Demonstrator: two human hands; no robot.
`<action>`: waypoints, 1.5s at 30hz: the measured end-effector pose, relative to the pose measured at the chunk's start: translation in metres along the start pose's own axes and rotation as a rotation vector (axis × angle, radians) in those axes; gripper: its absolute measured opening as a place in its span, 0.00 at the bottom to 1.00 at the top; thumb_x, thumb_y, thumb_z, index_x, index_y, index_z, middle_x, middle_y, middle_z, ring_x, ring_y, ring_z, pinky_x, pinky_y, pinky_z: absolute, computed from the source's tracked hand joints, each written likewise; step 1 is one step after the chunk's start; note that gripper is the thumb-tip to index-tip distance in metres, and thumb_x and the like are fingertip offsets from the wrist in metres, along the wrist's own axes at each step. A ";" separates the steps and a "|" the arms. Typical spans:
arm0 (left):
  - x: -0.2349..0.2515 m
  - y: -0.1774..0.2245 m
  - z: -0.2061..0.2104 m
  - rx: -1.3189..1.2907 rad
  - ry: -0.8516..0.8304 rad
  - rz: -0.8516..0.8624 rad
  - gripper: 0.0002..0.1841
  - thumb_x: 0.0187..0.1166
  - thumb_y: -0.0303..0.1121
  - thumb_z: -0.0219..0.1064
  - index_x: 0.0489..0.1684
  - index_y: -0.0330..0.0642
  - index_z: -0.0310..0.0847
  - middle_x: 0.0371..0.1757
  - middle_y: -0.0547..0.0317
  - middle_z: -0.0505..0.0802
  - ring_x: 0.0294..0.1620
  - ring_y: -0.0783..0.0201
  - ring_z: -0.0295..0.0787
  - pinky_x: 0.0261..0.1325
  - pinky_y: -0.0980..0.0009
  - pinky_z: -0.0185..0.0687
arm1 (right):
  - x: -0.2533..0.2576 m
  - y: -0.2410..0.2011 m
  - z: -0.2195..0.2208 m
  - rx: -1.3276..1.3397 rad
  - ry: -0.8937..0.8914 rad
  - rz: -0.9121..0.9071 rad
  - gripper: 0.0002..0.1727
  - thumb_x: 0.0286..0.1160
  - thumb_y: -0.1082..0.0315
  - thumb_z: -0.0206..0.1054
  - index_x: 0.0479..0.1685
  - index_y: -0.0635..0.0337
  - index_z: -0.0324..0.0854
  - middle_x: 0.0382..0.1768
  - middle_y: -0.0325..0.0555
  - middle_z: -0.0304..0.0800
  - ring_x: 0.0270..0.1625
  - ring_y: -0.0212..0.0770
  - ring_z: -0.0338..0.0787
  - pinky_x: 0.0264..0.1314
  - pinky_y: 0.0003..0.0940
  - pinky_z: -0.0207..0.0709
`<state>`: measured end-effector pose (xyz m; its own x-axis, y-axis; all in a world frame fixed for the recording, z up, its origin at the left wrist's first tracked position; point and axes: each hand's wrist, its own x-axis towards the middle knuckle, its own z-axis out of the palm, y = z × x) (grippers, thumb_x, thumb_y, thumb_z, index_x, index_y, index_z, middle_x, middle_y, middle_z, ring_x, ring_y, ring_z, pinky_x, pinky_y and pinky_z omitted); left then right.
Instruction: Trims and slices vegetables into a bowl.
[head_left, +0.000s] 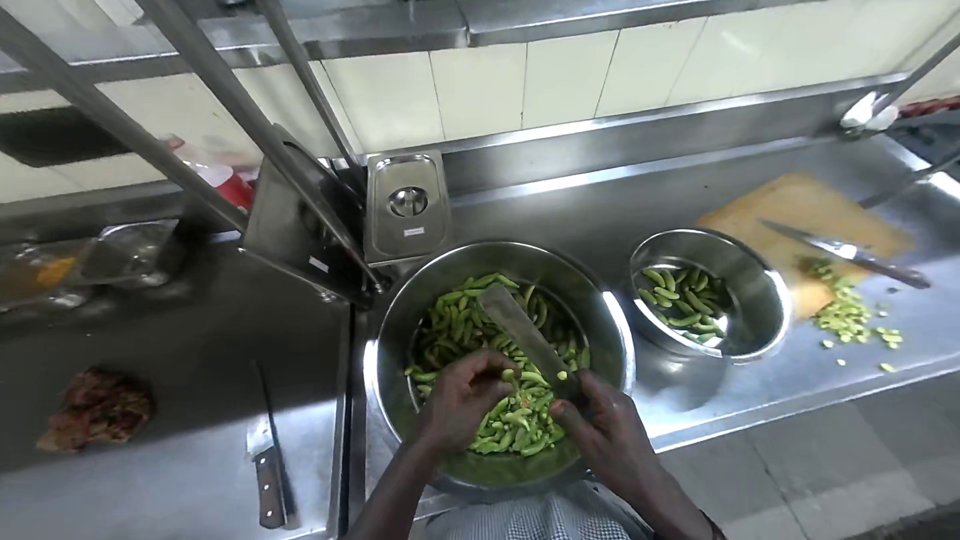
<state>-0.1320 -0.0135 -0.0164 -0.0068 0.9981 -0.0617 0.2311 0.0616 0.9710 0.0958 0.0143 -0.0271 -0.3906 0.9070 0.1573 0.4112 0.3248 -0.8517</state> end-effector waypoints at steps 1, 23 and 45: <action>-0.002 0.002 0.003 -0.005 -0.028 0.037 0.10 0.77 0.25 0.71 0.52 0.47 0.89 0.50 0.62 0.94 0.46 0.65 0.93 0.51 0.68 0.92 | 0.000 0.000 -0.001 -0.001 -0.007 0.001 0.23 0.77 0.38 0.65 0.42 0.50 0.85 0.31 0.31 0.86 0.34 0.29 0.86 0.37 0.32 0.85; -0.014 0.003 0.033 0.028 0.137 0.263 0.11 0.71 0.28 0.75 0.49 0.50 0.92 0.53 0.67 0.95 0.53 0.70 0.92 0.57 0.70 0.91 | -0.004 -0.004 -0.001 0.011 -0.122 -0.052 0.30 0.76 0.31 0.61 0.27 0.50 0.83 0.16 0.29 0.73 0.19 0.27 0.74 0.22 0.29 0.72; -0.018 0.019 0.045 -1.175 -0.010 -0.507 0.09 0.83 0.20 0.57 0.42 0.39 0.84 0.35 0.50 0.92 0.33 0.64 0.92 0.44 0.69 0.91 | -0.002 -0.006 0.006 -0.026 0.008 -0.141 0.25 0.69 0.37 0.72 0.35 0.52 0.84 0.22 0.30 0.80 0.24 0.24 0.79 0.26 0.24 0.77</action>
<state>-0.0840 -0.0309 -0.0072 0.1676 0.8610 -0.4802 -0.7899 0.4087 0.4571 0.0894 0.0088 -0.0253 -0.4396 0.8541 0.2780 0.3741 0.4555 -0.8078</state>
